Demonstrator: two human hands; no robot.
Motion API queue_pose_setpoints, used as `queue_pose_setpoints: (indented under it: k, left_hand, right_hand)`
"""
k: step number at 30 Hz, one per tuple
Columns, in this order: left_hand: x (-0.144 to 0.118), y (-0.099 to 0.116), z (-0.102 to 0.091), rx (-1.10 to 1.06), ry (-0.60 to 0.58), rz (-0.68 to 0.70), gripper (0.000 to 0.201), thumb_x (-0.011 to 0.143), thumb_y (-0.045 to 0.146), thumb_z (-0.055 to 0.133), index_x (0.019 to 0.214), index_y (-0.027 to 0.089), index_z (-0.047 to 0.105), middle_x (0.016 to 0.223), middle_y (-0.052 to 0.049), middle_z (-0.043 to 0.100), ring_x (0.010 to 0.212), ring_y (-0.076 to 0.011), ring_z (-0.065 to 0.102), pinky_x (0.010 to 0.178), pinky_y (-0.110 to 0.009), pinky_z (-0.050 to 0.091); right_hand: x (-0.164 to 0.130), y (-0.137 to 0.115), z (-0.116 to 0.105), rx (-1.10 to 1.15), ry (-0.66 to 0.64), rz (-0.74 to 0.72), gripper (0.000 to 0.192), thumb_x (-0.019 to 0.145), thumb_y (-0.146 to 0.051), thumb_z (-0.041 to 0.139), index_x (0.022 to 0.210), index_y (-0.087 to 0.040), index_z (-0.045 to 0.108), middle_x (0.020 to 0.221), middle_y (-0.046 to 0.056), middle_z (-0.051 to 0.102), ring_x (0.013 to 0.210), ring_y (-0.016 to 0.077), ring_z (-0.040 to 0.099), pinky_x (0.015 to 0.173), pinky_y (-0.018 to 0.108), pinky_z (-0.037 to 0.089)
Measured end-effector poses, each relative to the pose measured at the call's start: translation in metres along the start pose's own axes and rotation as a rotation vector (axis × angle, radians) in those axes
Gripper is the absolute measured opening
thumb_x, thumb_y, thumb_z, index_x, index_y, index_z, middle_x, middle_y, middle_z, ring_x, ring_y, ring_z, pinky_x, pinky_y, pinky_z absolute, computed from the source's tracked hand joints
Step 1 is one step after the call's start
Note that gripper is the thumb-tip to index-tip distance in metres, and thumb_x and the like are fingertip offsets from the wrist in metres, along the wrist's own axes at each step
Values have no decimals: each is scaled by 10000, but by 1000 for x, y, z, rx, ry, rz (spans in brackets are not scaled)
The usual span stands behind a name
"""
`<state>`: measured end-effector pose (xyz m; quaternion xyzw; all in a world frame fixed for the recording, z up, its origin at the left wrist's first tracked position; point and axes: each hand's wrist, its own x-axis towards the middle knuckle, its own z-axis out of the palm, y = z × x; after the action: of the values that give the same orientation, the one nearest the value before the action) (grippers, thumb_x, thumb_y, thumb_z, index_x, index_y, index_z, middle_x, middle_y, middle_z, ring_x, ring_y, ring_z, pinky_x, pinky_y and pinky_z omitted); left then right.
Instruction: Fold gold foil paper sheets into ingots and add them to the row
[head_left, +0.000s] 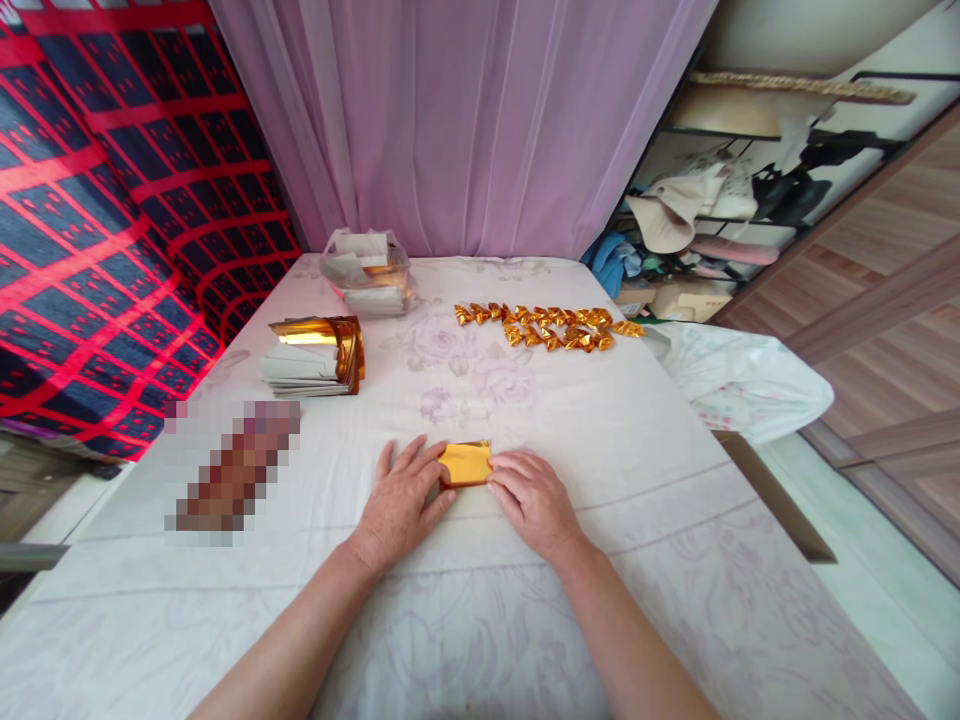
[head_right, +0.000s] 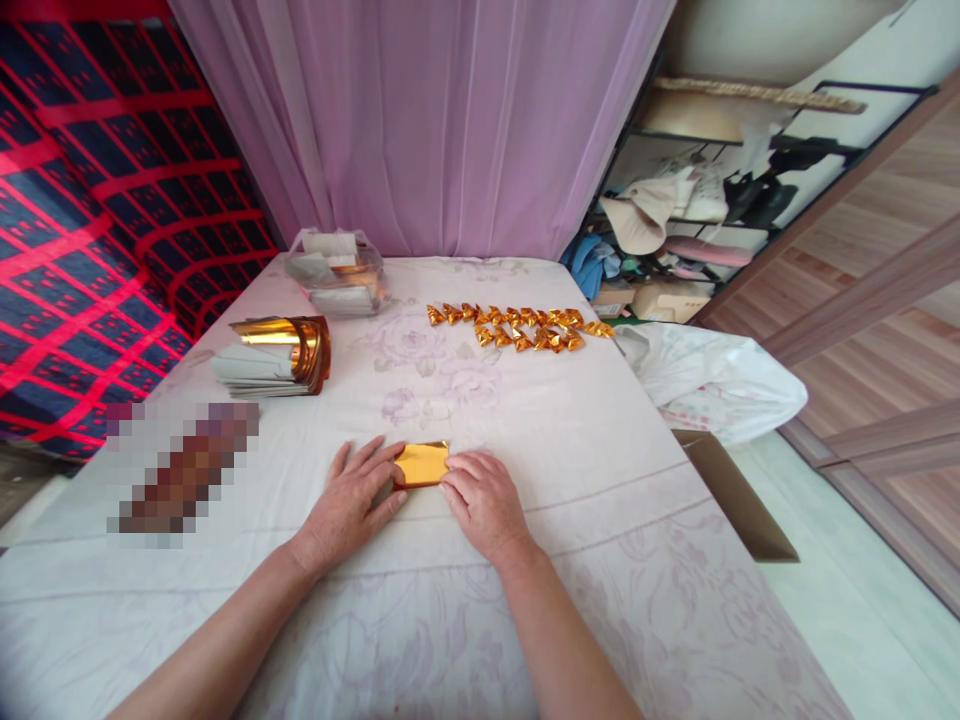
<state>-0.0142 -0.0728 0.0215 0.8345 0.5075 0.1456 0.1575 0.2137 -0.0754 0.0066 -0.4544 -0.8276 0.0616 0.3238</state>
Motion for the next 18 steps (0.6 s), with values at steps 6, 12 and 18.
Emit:
queue_pose_setpoints:
  k: [6, 12, 18]
  left_hand:
    - [0, 2, -1, 9, -12, -18, 96, 928, 316, 510, 933, 252, 582, 1434, -24, 538, 1405, -312, 352, 1132, -651, 173]
    - [1, 2, -1, 7, -6, -17, 106, 934, 293, 495, 950, 254, 593, 1428, -32, 544, 1403, -315, 354, 1124, -660, 180]
    - [1, 2, -2, -6, 1, -19, 115, 931, 281, 488, 947, 258, 600, 1409, -32, 562, 1399, -309, 362, 1127, -655, 189]
  right_hand:
    - [1, -1, -1, 11, 1, -1, 178, 939, -222, 523, 876, -226, 689, 1026, 64, 715, 979, 211, 641, 899, 413, 510]
    - [0, -1, -2, 10, -27, 5, 67, 876, -225, 616, 879, -235, 681, 1045, 54, 708, 1000, 218, 636, 910, 415, 508]
    - [0, 0, 1, 15, 3, 9, 128, 913, -212, 569, 860, -236, 683, 1020, 50, 712, 972, 210, 635, 896, 411, 506]
